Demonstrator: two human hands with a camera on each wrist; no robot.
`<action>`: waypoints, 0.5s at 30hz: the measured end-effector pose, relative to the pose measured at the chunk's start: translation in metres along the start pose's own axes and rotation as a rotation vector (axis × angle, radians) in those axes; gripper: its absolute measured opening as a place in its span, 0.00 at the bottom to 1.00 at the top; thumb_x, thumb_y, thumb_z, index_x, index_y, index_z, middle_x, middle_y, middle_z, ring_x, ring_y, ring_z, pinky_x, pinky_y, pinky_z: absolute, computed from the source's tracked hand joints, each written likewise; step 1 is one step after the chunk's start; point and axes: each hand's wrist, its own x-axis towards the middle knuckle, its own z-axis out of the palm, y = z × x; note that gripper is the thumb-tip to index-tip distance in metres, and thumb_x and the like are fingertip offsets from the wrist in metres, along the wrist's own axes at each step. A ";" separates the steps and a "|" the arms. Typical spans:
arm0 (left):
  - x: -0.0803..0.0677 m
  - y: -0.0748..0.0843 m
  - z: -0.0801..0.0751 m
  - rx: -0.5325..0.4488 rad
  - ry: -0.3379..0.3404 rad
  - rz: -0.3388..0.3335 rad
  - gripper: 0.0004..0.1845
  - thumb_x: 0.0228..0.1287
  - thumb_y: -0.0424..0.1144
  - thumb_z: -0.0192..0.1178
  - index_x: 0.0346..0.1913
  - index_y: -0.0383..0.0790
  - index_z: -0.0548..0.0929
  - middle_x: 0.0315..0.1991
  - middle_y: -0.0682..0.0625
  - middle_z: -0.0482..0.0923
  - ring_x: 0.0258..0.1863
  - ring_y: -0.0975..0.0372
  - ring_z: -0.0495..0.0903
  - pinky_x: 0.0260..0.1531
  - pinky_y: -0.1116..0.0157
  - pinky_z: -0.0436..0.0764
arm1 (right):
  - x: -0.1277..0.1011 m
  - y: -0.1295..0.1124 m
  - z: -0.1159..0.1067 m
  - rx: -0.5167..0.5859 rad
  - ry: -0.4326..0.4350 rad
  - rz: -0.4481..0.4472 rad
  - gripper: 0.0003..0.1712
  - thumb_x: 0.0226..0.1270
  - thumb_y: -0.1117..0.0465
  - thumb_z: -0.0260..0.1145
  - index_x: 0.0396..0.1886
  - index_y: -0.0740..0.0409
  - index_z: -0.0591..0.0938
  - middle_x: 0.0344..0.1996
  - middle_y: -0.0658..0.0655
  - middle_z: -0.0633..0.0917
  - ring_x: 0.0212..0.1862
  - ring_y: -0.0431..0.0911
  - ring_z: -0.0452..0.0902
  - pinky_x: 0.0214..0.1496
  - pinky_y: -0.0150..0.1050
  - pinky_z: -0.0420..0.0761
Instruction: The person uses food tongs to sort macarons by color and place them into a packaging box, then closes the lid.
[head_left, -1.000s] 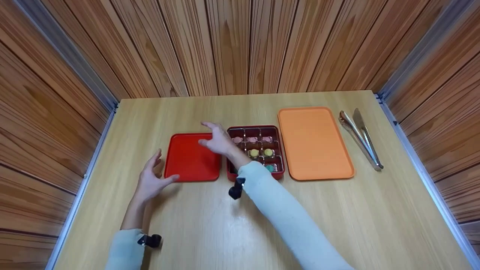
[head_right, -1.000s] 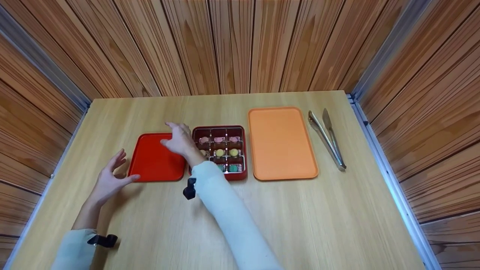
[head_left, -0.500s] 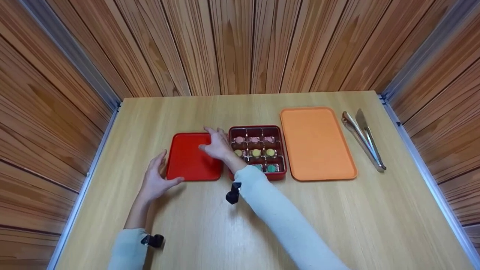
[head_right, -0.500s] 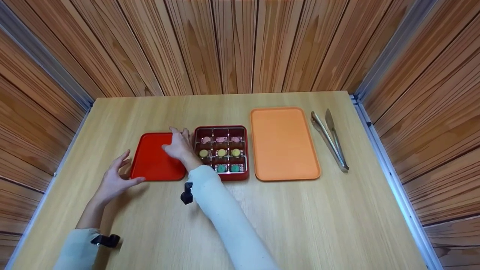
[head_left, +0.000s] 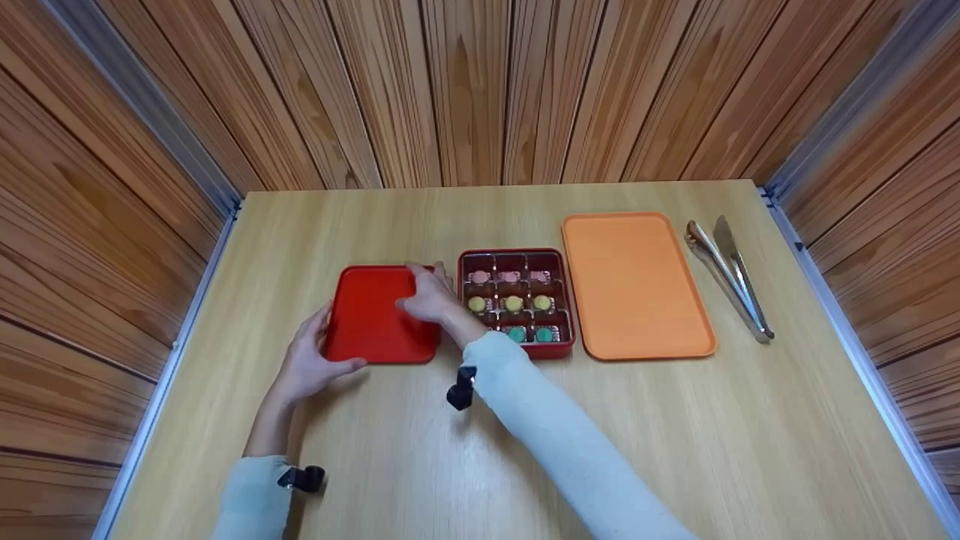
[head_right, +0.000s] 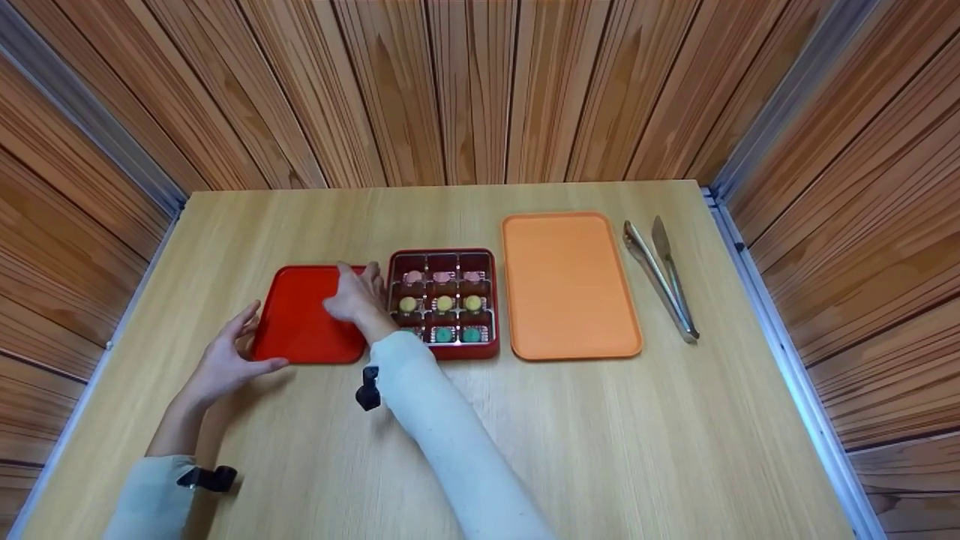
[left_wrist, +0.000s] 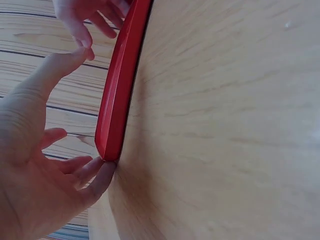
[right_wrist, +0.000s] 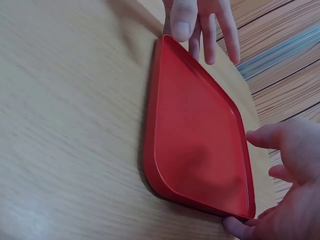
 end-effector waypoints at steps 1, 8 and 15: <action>0.000 0.001 0.000 0.001 -0.008 0.002 0.66 0.65 0.42 0.83 0.94 0.42 0.46 0.91 0.34 0.50 0.88 0.37 0.57 0.81 0.34 0.76 | 0.000 0.000 0.000 -0.003 -0.004 0.005 0.48 0.78 0.55 0.74 0.92 0.44 0.65 0.94 0.69 0.47 0.94 0.67 0.46 0.97 0.64 0.54; 0.001 -0.001 0.000 0.077 -0.027 0.024 0.66 0.61 0.41 0.85 0.93 0.40 0.49 0.91 0.34 0.53 0.86 0.36 0.56 0.83 0.30 0.69 | 0.003 0.000 0.001 -0.054 -0.024 0.014 0.47 0.77 0.56 0.74 0.91 0.43 0.67 0.94 0.67 0.51 0.94 0.68 0.42 0.98 0.62 0.49; 0.001 -0.002 0.000 0.167 -0.040 -0.043 0.67 0.61 0.40 0.84 0.94 0.45 0.48 0.93 0.33 0.43 0.88 0.34 0.50 0.84 0.28 0.67 | 0.000 0.000 0.008 -0.129 0.001 0.037 0.47 0.75 0.58 0.75 0.90 0.42 0.69 0.89 0.68 0.59 0.81 0.67 0.58 0.88 0.59 0.67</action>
